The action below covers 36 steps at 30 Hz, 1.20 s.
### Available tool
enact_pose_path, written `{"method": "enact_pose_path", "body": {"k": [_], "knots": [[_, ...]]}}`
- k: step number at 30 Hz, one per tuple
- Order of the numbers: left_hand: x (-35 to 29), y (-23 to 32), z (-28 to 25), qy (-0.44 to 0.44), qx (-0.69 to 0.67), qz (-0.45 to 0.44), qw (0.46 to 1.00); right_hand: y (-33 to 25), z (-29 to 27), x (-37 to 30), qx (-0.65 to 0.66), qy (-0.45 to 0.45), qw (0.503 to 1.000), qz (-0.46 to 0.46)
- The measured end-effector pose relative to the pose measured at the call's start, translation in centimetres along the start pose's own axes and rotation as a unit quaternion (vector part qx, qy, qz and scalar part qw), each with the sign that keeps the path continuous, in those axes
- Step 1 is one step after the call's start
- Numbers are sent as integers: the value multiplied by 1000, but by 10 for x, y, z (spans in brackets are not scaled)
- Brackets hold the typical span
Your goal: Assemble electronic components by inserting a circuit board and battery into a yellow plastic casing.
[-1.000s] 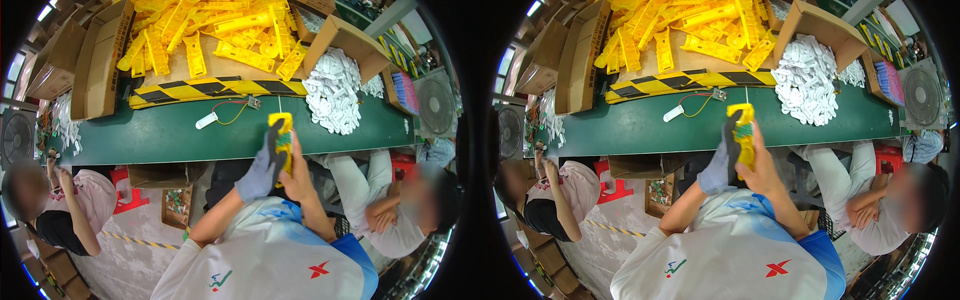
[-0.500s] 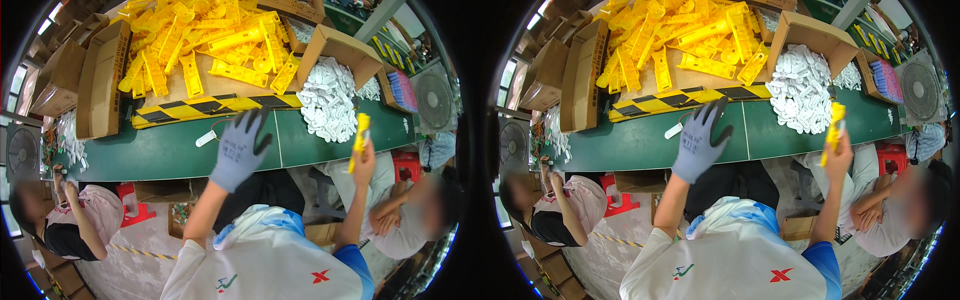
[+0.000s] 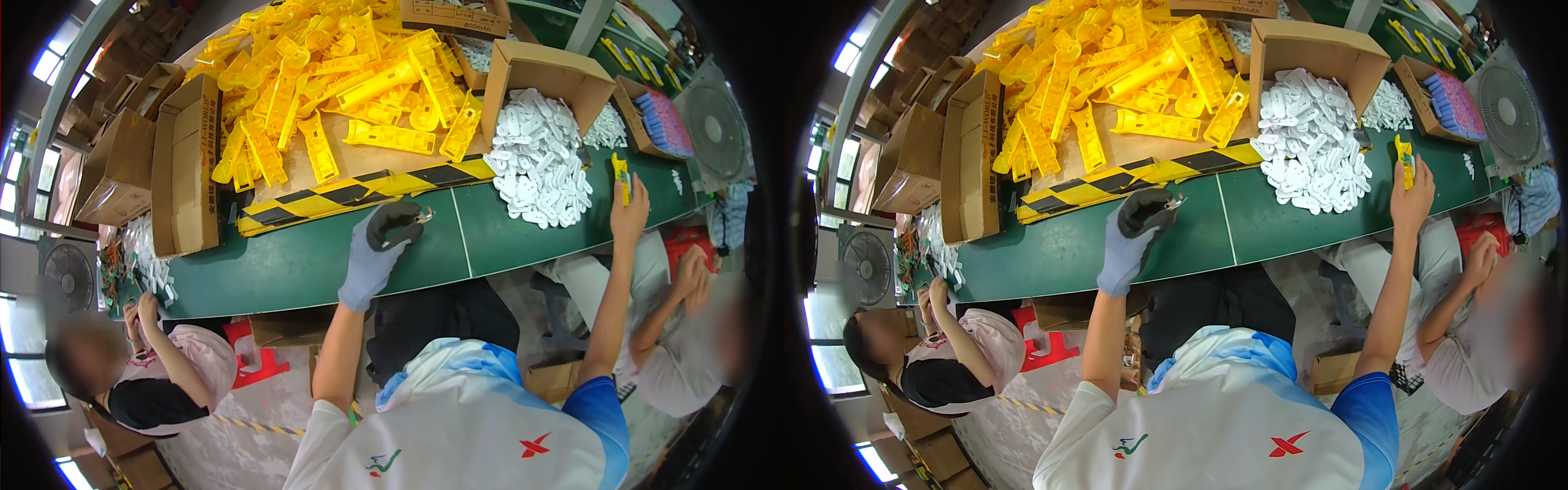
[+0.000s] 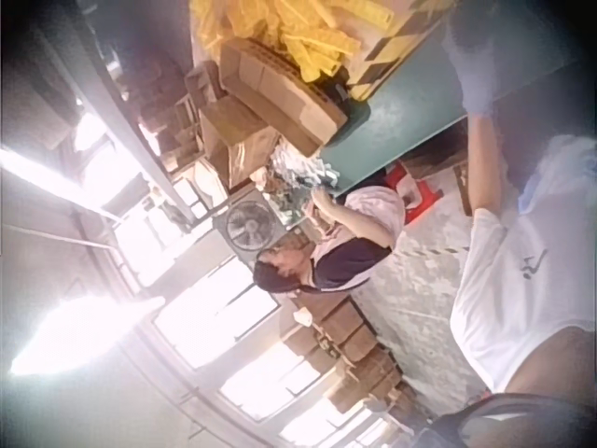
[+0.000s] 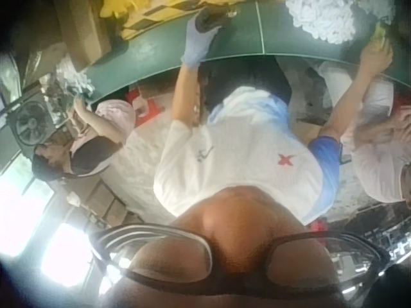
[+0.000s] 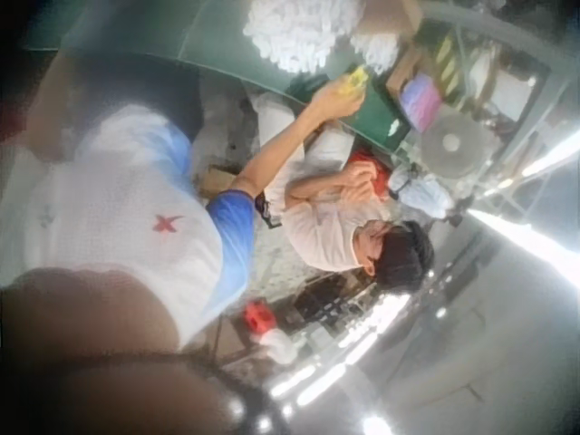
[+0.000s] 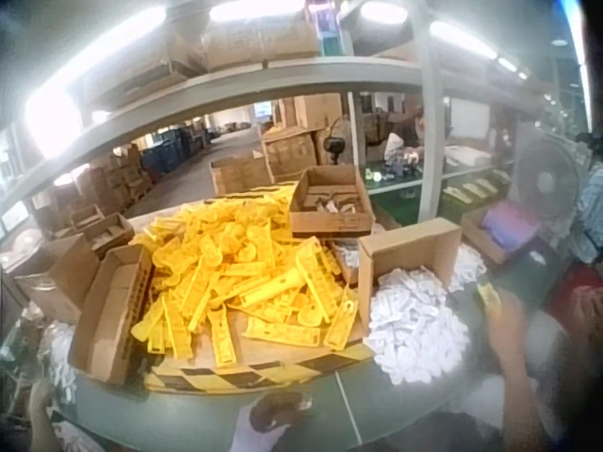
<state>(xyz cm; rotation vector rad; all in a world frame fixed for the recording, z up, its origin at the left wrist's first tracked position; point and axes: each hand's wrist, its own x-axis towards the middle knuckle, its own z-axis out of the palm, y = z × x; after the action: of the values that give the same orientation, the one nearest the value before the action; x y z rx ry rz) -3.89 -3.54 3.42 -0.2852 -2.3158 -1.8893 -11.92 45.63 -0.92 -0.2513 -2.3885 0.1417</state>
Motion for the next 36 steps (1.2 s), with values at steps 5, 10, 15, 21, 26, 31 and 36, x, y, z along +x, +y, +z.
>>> {"method": "enact_pose_path", "body": {"k": [5, 10, 15, 21, 26, 31, 36], "knots": [[-26, 27, 14, 44, -156, -118, 980, -188, -87, -47, 526, -207, 825, -24], [-35, 45, 12, 40, 38, -46, 997, -267, -97, -76, 678, -408, 611, -19], [-42, 62, -7, -33, 153, -11, 988, -268, -100, -80, 695, -477, 537, 17], [-50, 64, -7, -63, 248, 64, 965, -266, -103, -74, 622, -520, 585, -33], [-40, 58, -8, -49, 224, 82, 970, -259, -92, -83, 638, -486, 598, -10], [44, 2, -46, 289, 410, -28, 865, -257, -89, -97, 640, -398, 657, -23], [98, -52, -80, 191, 542, -261, 776, -255, -89, -112, 665, -306, 665, -150]]}}
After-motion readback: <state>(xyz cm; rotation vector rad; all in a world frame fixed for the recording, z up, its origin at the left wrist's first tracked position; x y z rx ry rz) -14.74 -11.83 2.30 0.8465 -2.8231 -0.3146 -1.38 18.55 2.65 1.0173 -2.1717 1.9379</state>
